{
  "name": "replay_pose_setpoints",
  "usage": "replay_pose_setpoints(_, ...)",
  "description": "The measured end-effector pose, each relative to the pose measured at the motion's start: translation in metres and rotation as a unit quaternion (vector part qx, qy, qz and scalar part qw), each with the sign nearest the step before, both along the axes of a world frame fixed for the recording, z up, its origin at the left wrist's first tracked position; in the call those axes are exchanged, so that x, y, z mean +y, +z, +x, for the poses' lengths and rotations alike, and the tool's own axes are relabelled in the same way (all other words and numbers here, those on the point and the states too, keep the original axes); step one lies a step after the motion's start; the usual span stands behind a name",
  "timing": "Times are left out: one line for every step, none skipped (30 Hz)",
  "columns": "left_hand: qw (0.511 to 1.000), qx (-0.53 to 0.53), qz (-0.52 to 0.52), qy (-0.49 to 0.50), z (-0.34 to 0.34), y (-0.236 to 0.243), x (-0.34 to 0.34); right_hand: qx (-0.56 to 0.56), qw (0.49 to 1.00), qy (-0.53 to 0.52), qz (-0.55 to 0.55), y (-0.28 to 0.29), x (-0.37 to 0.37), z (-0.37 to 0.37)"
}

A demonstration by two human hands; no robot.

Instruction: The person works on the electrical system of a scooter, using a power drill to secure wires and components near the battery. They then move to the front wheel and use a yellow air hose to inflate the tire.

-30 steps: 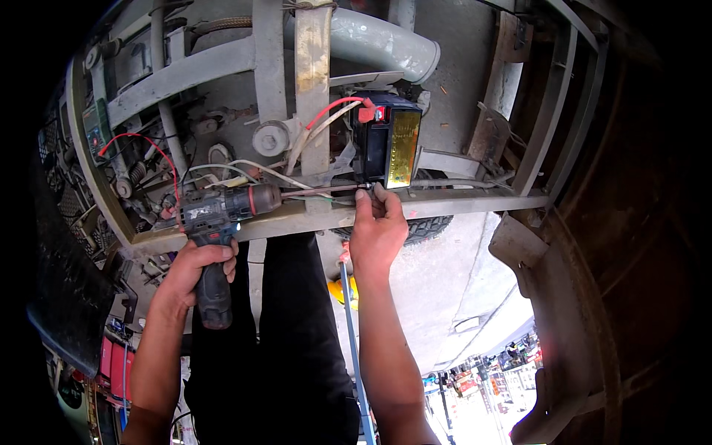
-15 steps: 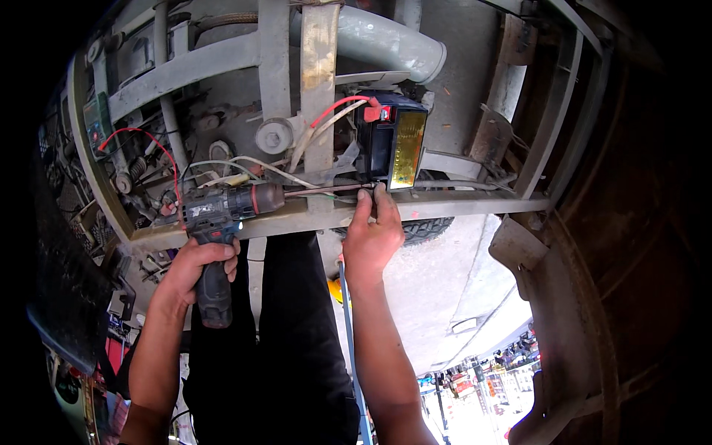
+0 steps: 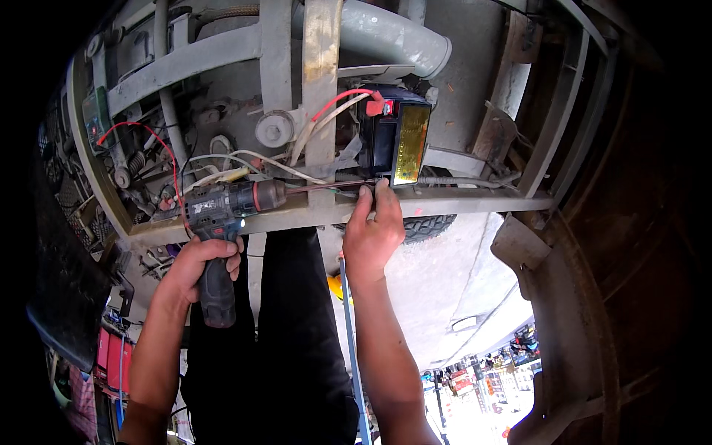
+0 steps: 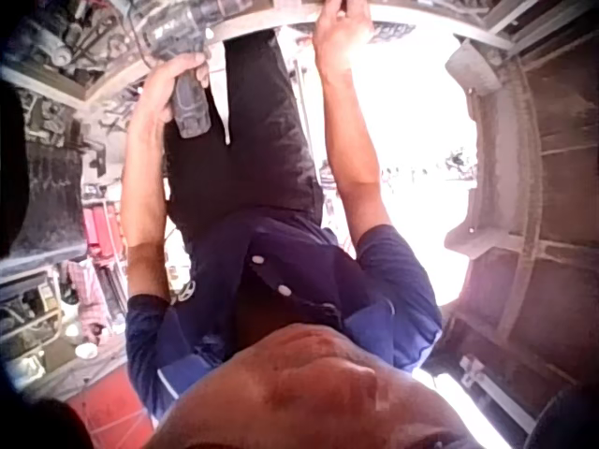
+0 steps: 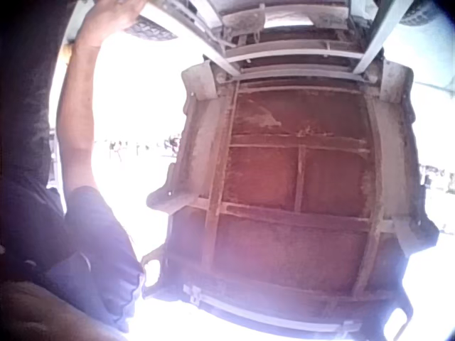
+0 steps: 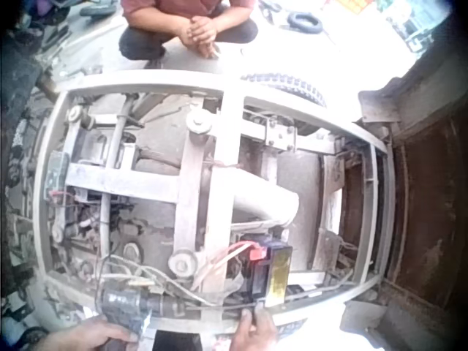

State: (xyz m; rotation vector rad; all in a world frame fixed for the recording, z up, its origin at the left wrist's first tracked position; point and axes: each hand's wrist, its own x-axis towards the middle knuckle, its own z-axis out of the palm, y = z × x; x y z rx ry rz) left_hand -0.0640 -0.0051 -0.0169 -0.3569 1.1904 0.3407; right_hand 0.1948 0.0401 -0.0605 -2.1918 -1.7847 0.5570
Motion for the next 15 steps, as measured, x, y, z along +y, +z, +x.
replay_pose_setpoints(1.000,-0.003,0.000,-0.002,-0.001,0.000,0.000,-0.001,1.000,-0.002,-0.002,0.000,0.000,-0.001)
replay_pose_setpoints(1.000,-0.005,0.000,-0.003,-0.001,0.000,-0.001,-0.002,1.000,-0.003,-0.003,0.001,0.000,-0.002)
replay_pose_setpoints(1.000,0.003,0.005,-0.010,-0.001,0.000,-0.001,-0.004,1.000,-0.004,-0.005,0.002,0.000,-0.003)
replay_pose_setpoints(1.000,0.011,0.010,-0.016,0.000,0.000,-0.001,-0.005,1.000,-0.002,-0.004,0.002,-0.001,-0.002)
replay_pose_setpoints(0.999,0.019,0.016,-0.022,0.000,0.000,0.000,-0.005,1.000,-0.001,-0.002,0.001,-0.001,-0.001)
replay_pose_setpoints(1.000,0.020,0.007,-0.020,-0.002,0.002,0.004,-0.006,1.000,0.001,0.001,0.001,-0.001,0.000)
replay_pose_setpoints(1.000,0.020,-0.001,-0.018,-0.004,0.006,0.011,-0.005,1.000,0.000,-0.001,0.000,-0.001,-0.001)
replay_pose_setpoints(1.000,0.021,-0.011,-0.015,-0.004,0.009,0.015,-0.003,1.000,0.001,-0.005,0.000,0.000,-0.001)
replay_pose_setpoints(0.999,0.041,0.002,-0.029,-0.003,0.005,0.009,-0.001,1.000,0.001,-0.008,0.000,0.000,-0.001)
replay_pose_setpoints(0.999,0.035,-0.014,-0.013,-0.002,0.008,0.009,-0.001,1.000,0.002,-0.013,0.002,-0.002,0.000)
replay_pose_setpoints(0.999,0.027,-0.029,0.000,-0.001,0.010,0.009,-0.003,1.000,0.000,-0.016,0.003,-0.005,0.001)
replay_pose_setpoints(0.999,0.019,-0.043,0.014,-0.001,0.011,0.010,-0.005,1.000,-0.002,-0.019,0.003,-0.006,0.001)
replay_pose_setpoints(1.000,0.022,-0.020,-0.010,-0.004,0.003,0.006,-0.003,1.000,-0.002,-0.021,0.003,-0.005,0.001)
replay_pose_setpoints(0.999,0.020,-0.033,0.006,-0.004,0.002,0.007,0.000,1.000,-0.002,-0.022,0.001,-0.002,0.001)
replay_pose_setpoints(0.999,0.018,-0.045,0.022,-0.002,0.003,0.008,0.002,1.000,-0.003,-0.022,-0.001,0.002,0.000)
